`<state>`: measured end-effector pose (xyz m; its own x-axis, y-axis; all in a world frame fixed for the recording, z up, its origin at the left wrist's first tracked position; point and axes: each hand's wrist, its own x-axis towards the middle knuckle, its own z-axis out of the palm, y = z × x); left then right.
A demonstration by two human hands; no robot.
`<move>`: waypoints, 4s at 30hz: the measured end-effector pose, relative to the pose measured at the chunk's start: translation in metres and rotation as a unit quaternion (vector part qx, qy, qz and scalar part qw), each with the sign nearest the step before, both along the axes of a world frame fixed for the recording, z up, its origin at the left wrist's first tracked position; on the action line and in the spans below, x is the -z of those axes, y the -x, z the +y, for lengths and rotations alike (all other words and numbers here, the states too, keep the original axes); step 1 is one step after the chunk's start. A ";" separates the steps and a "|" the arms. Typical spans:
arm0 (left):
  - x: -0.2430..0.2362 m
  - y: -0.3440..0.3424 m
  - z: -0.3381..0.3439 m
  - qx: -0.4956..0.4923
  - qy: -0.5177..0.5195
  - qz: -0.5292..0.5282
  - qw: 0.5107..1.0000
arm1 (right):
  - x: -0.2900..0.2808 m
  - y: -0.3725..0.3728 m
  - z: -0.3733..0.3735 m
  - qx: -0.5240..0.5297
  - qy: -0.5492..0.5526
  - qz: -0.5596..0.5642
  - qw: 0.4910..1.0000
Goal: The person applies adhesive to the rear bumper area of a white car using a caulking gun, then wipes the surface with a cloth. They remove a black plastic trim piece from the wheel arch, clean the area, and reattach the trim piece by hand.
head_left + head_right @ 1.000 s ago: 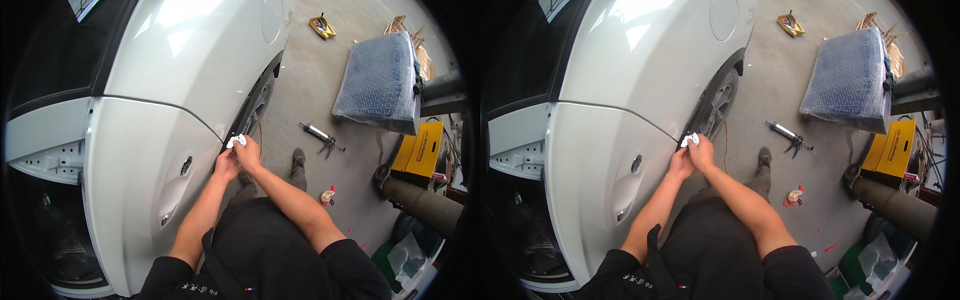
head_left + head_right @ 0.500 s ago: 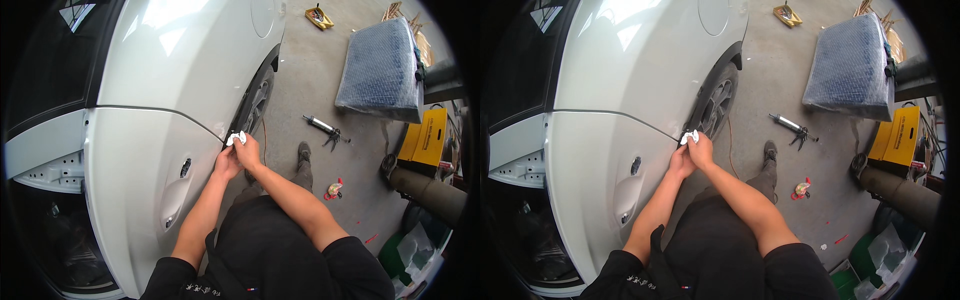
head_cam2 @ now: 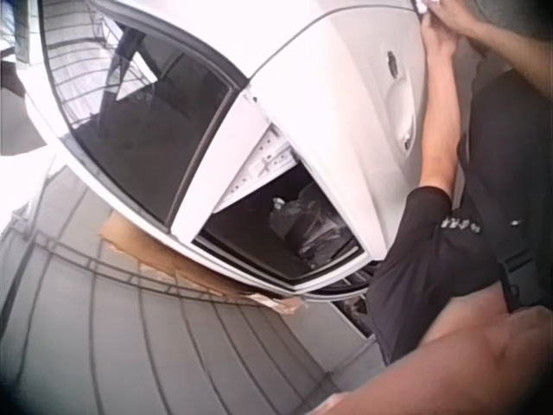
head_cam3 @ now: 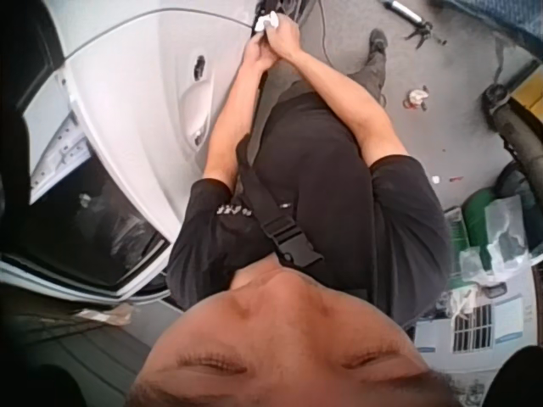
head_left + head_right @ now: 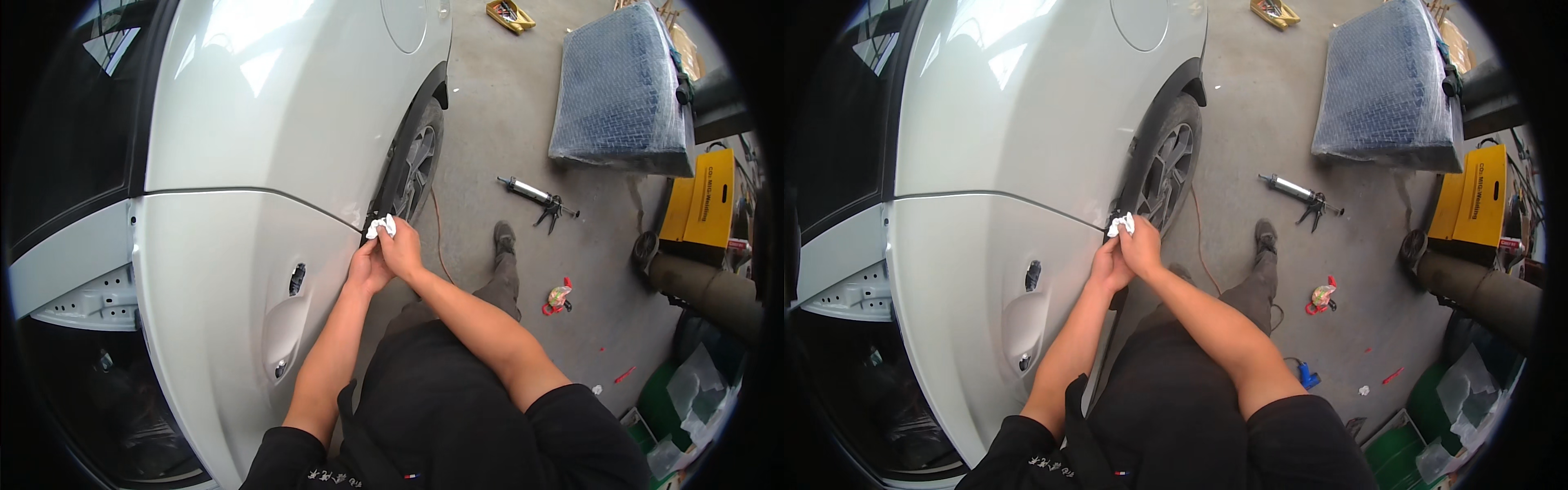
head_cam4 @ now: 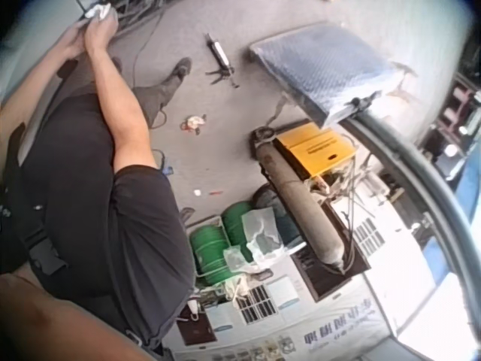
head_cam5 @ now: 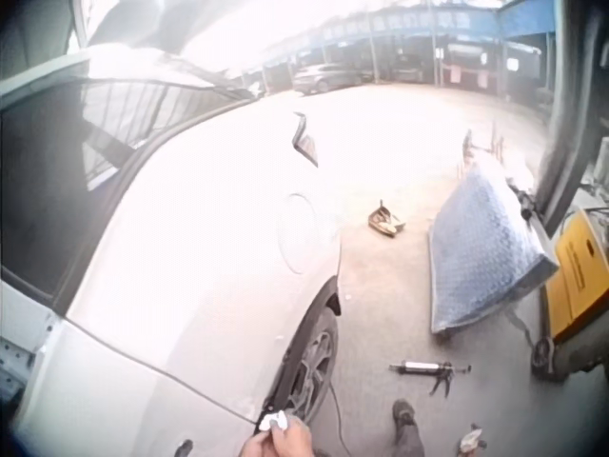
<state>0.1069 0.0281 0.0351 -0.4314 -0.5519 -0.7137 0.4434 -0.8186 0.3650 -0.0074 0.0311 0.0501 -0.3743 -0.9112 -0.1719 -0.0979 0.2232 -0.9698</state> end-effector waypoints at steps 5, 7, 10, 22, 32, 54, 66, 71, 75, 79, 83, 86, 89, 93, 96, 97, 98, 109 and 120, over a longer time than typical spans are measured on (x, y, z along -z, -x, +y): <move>-0.023 0.010 -0.003 -0.004 -0.063 -0.071 0.995 | -0.003 0.017 -0.043 0.089 -0.003 -0.019 0.996; -0.016 0.005 -0.004 -0.018 -0.071 -0.063 0.995 | -0.001 0.035 -0.055 0.135 -0.010 -0.091 0.987; -0.010 0.004 -0.003 -0.021 -0.066 -0.075 0.995 | 0.003 0.063 -0.044 0.166 -0.019 -0.152 0.974; -0.017 0.006 -0.002 0.007 -0.048 -0.082 0.995 | 0.022 0.040 -0.014 0.069 0.014 -0.131 0.989; -0.019 0.006 -0.004 0.041 -0.035 -0.026 0.998 | 0.010 0.013 -0.019 0.037 0.057 -0.073 0.995; -0.027 0.014 -0.007 0.014 -0.062 -0.055 0.996 | -0.002 0.022 -0.035 0.070 0.044 0.000 0.997; -0.011 0.005 -0.002 -0.020 -0.061 -0.043 0.997 | 0.014 0.055 -0.054 0.162 0.038 -0.225 0.960; -0.014 0.005 0.000 -0.021 -0.055 -0.065 0.996 | 0.034 0.071 -0.010 0.115 -0.045 -0.142 0.982; -0.018 0.008 0.000 -0.015 -0.042 -0.083 0.996 | 0.046 0.059 0.004 0.090 -0.023 -0.191 0.977; -0.015 0.005 0.001 0.000 -0.032 -0.088 0.996 | 0.038 0.051 0.000 0.046 -0.039 -0.283 0.957; -0.019 0.010 -0.001 0.016 -0.033 -0.104 0.994 | 0.046 0.038 0.001 0.053 0.011 -0.325 0.944; -0.020 0.013 0.003 0.006 -0.027 -0.114 0.993 | 0.052 0.037 0.011 0.037 -0.014 -0.407 0.913; -0.023 0.014 0.015 0.096 0.014 -0.168 0.981 | 0.054 0.041 0.022 0.033 -0.052 -0.526 0.848; -0.033 0.020 0.030 0.163 0.078 -0.228 0.957 | 0.048 0.054 0.043 -0.009 -0.079 -0.593 0.801; -0.038 0.035 0.037 0.125 0.107 -0.252 0.954 | 0.041 0.061 0.054 -0.032 -0.074 -0.571 0.817; -0.039 0.038 0.039 0.117 0.117 -0.260 0.951 | 0.039 0.063 0.056 -0.037 -0.071 -0.571 0.817; -0.039 0.041 0.040 0.109 0.126 -0.268 0.949 | 0.038 0.067 0.057 -0.047 -0.078 -0.567 0.819; -0.026 0.052 0.066 -0.023 0.025 -0.222 0.975 | 0.008 0.066 0.068 -0.038 -0.145 -0.316 0.937; -0.034 0.033 0.058 -0.023 -0.019 -0.218 0.975 | 0.011 0.074 0.077 -0.221 0.018 -0.035 0.974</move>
<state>0.0735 0.0859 0.0695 -0.0573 -0.5325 -0.8445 0.2885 -0.8186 0.4966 -0.0811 0.1082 0.0392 0.0678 -0.9866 -0.1482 -0.1096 0.1403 -0.9840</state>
